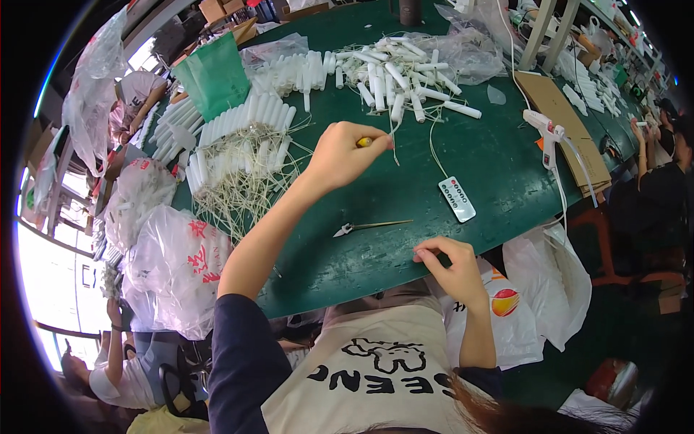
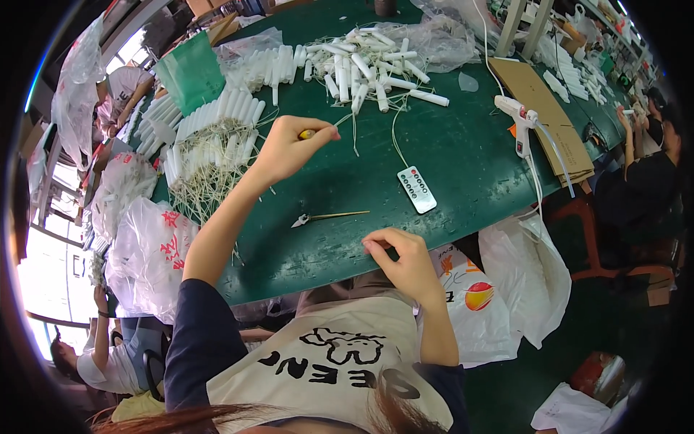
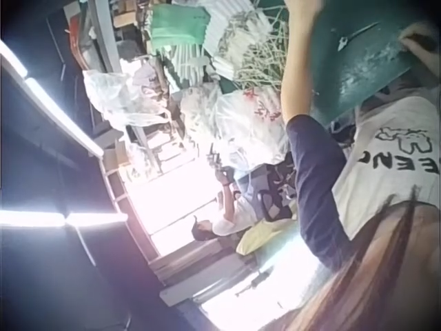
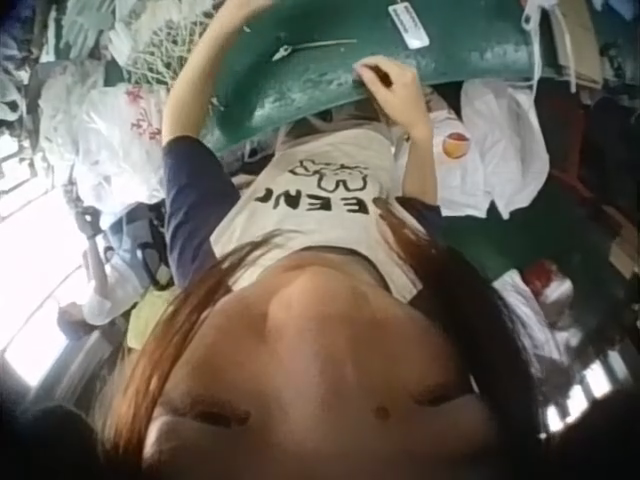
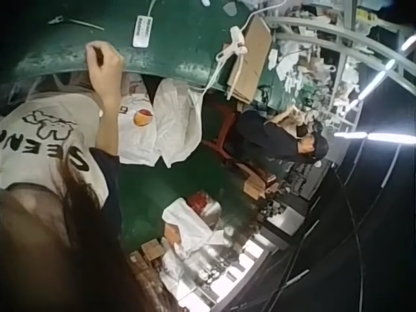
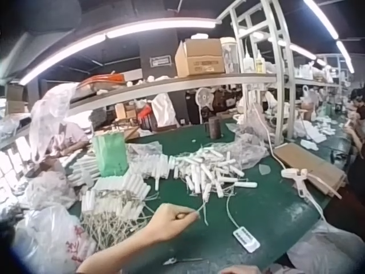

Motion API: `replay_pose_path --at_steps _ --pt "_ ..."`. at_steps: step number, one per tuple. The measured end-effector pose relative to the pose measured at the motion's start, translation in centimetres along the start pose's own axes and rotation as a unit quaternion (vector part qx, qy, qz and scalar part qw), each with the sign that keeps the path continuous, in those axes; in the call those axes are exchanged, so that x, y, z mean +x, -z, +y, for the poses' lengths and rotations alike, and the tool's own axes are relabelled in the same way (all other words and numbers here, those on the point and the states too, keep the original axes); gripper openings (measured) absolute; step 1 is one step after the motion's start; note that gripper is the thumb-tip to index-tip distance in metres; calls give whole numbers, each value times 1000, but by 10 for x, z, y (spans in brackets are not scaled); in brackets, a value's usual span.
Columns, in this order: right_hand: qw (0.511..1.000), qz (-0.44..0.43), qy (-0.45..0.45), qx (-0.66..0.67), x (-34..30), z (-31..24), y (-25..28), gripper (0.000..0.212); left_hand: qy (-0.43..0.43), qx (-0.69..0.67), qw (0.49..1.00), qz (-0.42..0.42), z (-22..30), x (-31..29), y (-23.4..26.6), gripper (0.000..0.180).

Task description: Manually assembling small electronic components by sliding white plastic tubes onto wires with LED lights.

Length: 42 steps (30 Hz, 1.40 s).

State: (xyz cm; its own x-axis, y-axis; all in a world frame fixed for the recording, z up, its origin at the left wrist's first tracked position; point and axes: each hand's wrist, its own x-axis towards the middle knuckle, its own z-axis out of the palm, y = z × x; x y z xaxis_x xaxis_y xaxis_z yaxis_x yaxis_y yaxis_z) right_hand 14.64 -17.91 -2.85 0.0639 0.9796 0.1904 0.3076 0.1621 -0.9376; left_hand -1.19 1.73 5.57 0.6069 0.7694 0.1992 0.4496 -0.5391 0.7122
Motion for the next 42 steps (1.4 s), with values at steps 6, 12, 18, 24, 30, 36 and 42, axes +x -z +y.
replay_pose_path --at_steps 6,12,18,24,30,36,42 --pt "898 -52 -150 411 23 16 -10 43 25 -133 991 -19 33 -55 13 24" --pt "710 -101 -244 653 38 10 -22 66 40 -216 974 -46 46 -99 18 19" --pt "673 -96 -238 694 46 8 -27 67 -150 -232 953 -125 48 -128 28 10" --pt "701 15 -145 698 47 6 -26 39 -253 -231 912 -227 37 -156 30 13" --pt "804 -73 8 590 17 -34 -13 32 -75 -116 968 -210 26 -160 55 75" --pt "883 -183 -18 432 -7 -57 -28 30 62 -212 972 -80 45 -142 39 41" --pt "959 -164 -37 229 -9 -57 -36 28 -11 -185 981 -53 53 -132 27 42"
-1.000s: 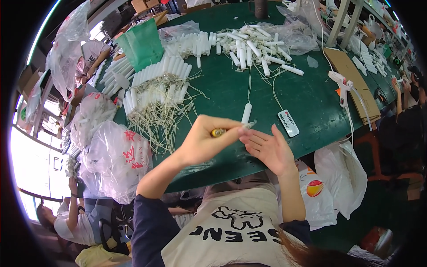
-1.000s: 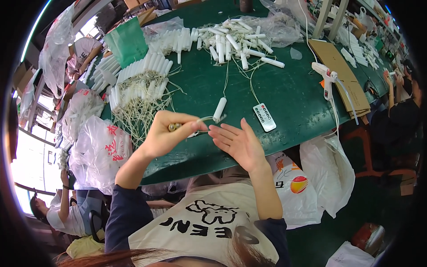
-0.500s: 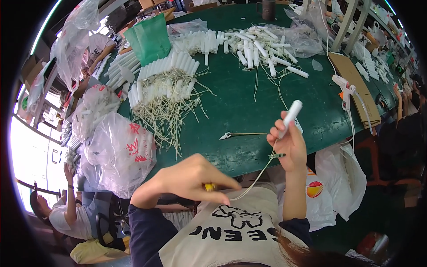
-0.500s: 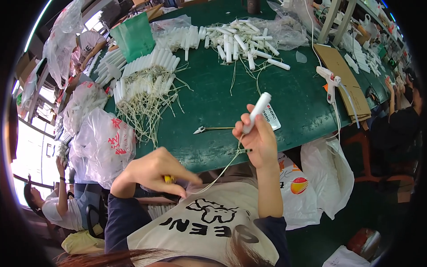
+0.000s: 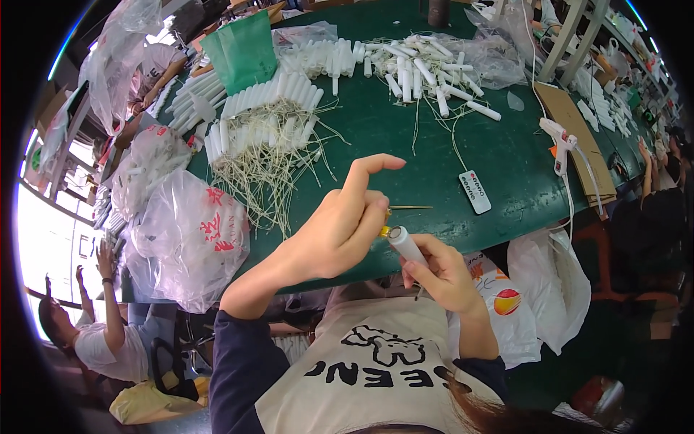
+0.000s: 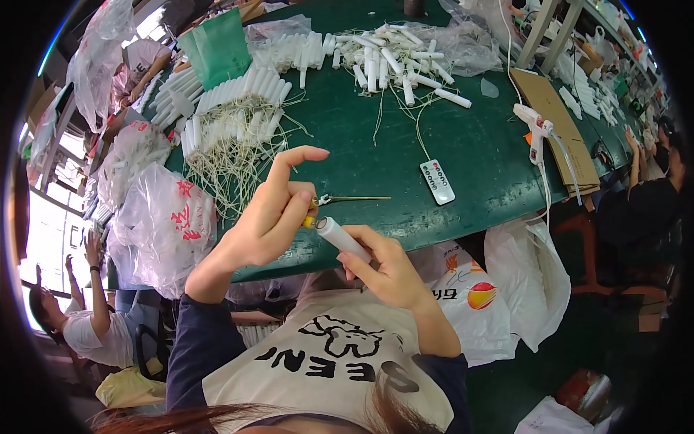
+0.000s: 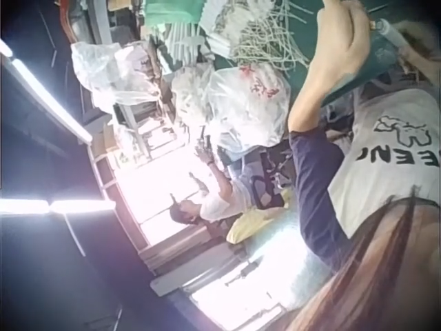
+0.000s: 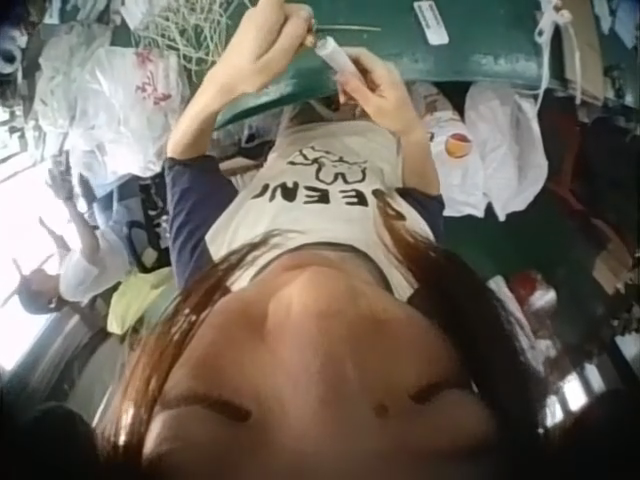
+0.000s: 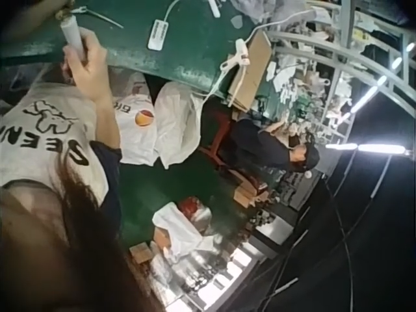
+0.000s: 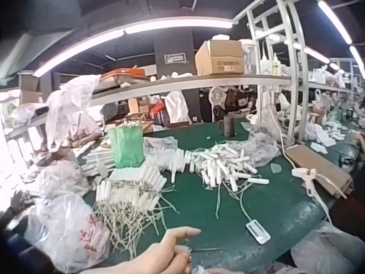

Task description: Manually assembling small electronic components by sliding white plastic tubes onto wires with LED lights.

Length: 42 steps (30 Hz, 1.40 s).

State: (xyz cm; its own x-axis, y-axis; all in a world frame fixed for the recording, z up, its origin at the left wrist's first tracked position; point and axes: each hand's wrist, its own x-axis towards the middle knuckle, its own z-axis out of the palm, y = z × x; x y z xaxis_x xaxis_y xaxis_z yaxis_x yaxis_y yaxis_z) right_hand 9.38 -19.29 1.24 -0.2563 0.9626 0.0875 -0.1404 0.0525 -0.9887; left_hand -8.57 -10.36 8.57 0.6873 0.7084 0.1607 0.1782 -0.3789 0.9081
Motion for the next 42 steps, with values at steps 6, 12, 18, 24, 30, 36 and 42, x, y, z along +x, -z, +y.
replay_pose_path --at_steps 6,12,18,24,30,36,42 --pt "997 29 10 -64 -1 4 1 26 -145 241 960 7 1 7 -2 40" --pt "967 94 111 -210 4 10 -3 26 -192 464 862 -75 2 9 -5 52" --pt "967 121 97 -202 -1 17 2 26 -127 280 952 -4 -7 13 7 38" --pt "964 134 93 -208 -1 12 1 24 -140 210 967 -41 -10 13 -2 36" --pt "950 119 103 -269 2 20 2 25 -150 279 943 -106 -14 20 -7 36" --pt "959 200 76 -185 1 41 9 23 -39 122 992 -8 -63 43 -18 28" --pt "964 213 51 -150 1 42 15 24 -165 348 923 5 -133 46 -26 17"
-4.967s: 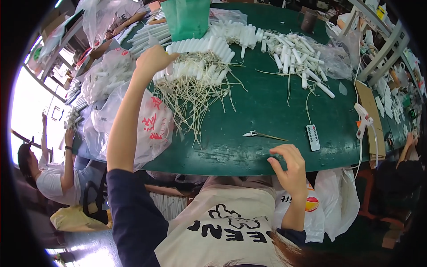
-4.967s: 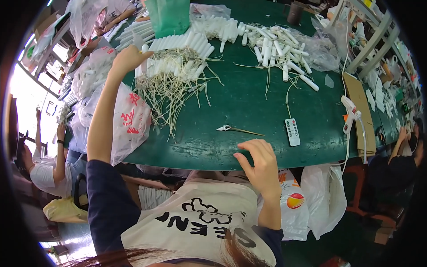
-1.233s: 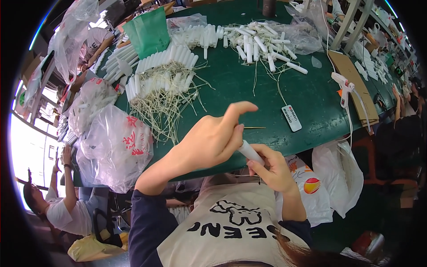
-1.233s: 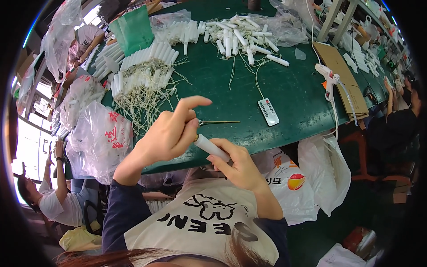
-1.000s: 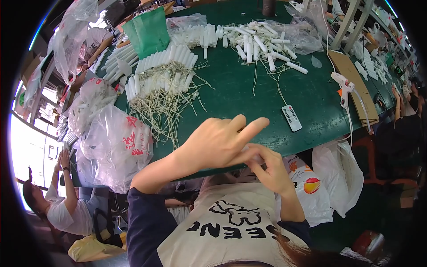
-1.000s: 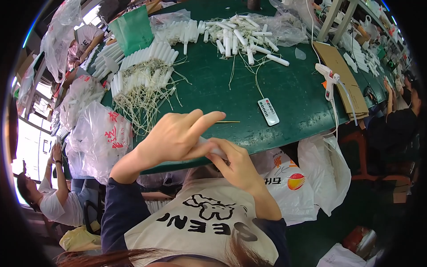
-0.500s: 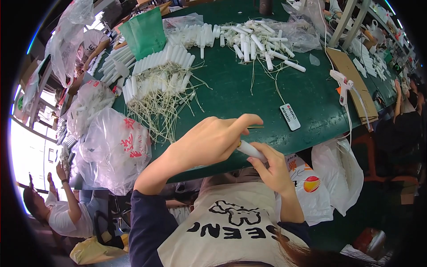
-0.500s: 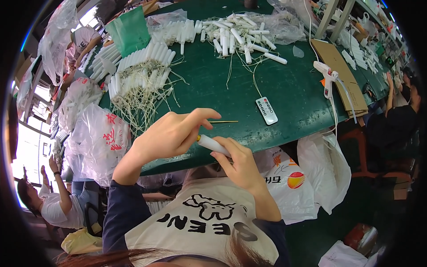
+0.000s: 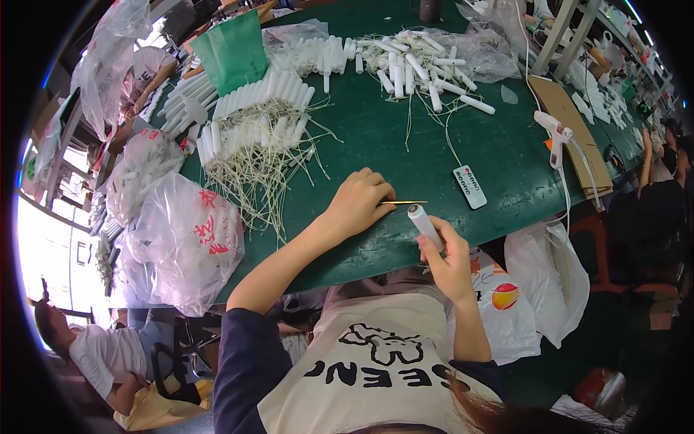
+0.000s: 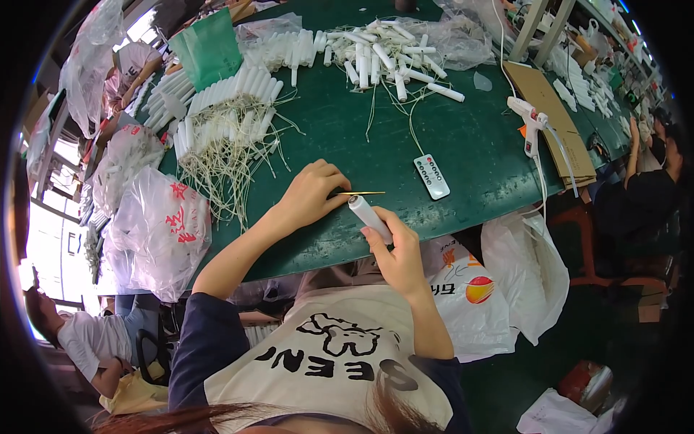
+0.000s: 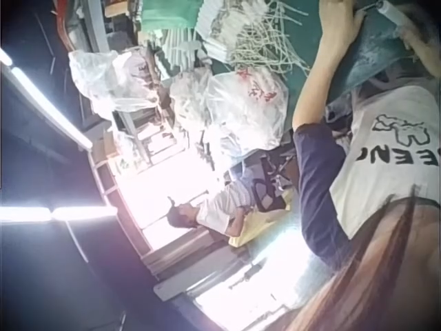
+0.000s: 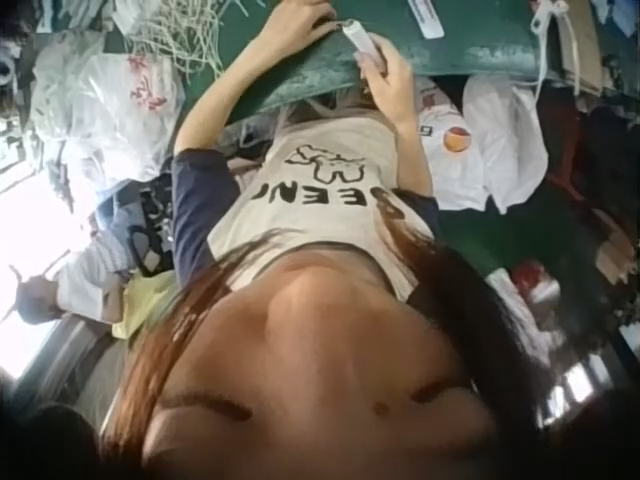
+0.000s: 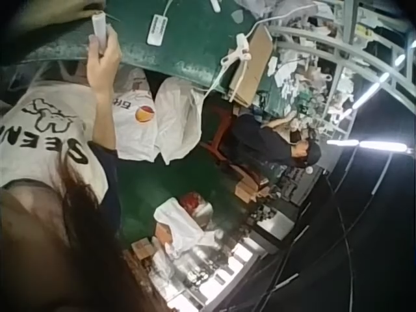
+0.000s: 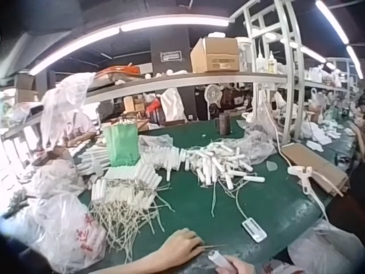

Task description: Manually assembling small electronic components by sliding white plastic tubes onto wires with LED lights.

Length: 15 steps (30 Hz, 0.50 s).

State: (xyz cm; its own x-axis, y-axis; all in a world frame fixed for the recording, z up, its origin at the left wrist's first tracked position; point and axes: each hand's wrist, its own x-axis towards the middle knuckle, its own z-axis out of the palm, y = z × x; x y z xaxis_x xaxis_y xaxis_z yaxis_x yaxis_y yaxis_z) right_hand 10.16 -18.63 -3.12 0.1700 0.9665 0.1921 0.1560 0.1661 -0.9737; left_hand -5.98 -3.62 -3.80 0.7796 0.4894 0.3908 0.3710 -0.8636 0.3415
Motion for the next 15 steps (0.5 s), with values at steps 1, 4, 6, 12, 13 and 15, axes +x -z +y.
replay_pose_path --at_steps 1,4,6,12,13,15 --pt "1000 2 0 2 0 1 1 25 2 9 1000 -13 0 -1 -2 15" --pt "1000 12 4 3 -1 7 5 25 55 -44 997 5 2 0 0 15" --pt "1000 21 7 -11 -2 9 8 25 178 -217 960 -9 12 7 17 17" --pt "999 20 15 -21 -1 5 10 25 317 -599 725 -121 38 10 45 29" --pt "999 16 26 -26 -1 3 10 25 318 -600 725 -120 41 10 46 29" --pt "999 9 40 -36 -1 2 10 25 303 -638 684 -184 46 11 50 32"
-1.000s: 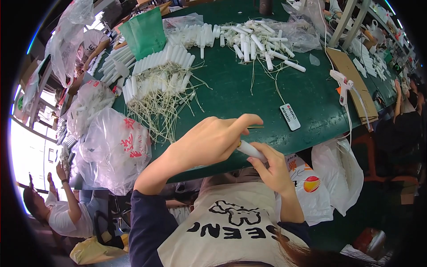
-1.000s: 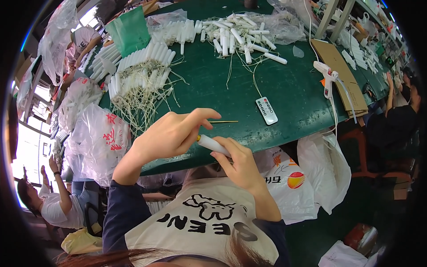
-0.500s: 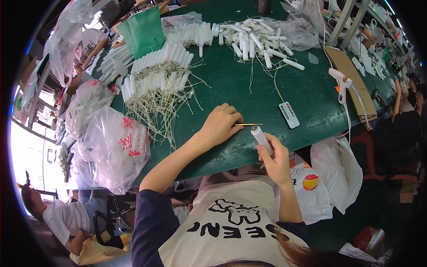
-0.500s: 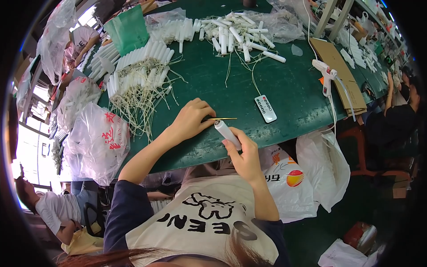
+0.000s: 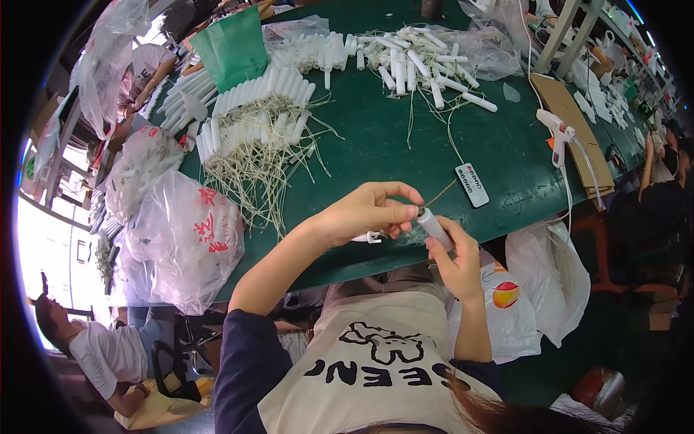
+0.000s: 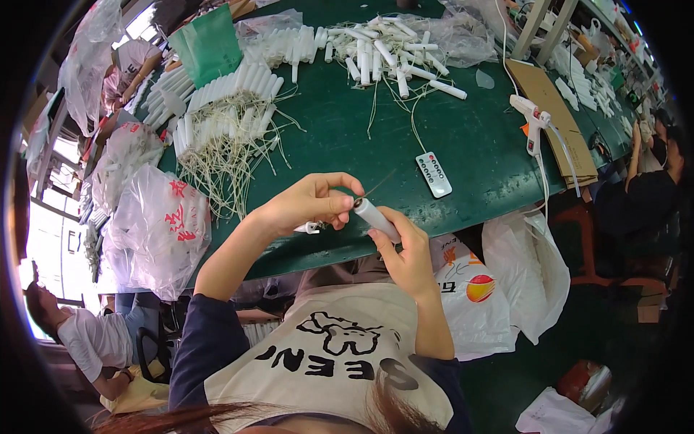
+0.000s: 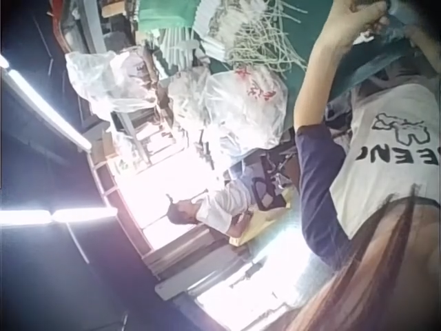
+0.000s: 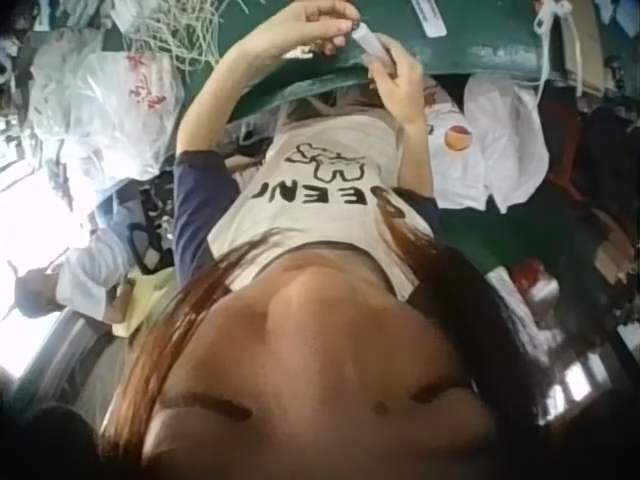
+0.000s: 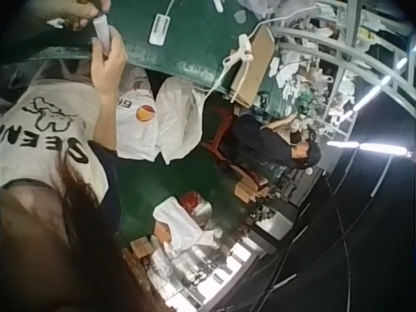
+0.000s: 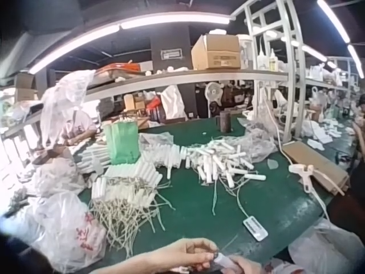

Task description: Manually assembling small electronic components by sliding white plastic tubes onto wires with LED lights.

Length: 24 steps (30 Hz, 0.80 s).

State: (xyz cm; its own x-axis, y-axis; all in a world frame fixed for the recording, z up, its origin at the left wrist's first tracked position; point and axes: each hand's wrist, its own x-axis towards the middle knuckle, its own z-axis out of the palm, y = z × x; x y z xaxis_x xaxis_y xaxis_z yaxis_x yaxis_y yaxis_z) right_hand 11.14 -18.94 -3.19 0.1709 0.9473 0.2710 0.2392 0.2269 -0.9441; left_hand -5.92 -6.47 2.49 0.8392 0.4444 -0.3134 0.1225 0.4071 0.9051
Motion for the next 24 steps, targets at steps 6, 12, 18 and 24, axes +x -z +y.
replay_pose_path --at_steps 6,12,18,24 --pt "999 -39 10 -4 -2 -10 3 25 12 -36 995 -88 -4 2 5 31" --pt "994 -109 26 18 -1 -7 6 24 12 -66 981 -181 -18 -3 1 34" --pt "965 142 51 -213 42 14 33 28 44 28 982 -180 -33 -16 0 34" --pt "854 187 -94 -476 73 56 46 48 37 61 980 -186 -29 -28 -8 28"
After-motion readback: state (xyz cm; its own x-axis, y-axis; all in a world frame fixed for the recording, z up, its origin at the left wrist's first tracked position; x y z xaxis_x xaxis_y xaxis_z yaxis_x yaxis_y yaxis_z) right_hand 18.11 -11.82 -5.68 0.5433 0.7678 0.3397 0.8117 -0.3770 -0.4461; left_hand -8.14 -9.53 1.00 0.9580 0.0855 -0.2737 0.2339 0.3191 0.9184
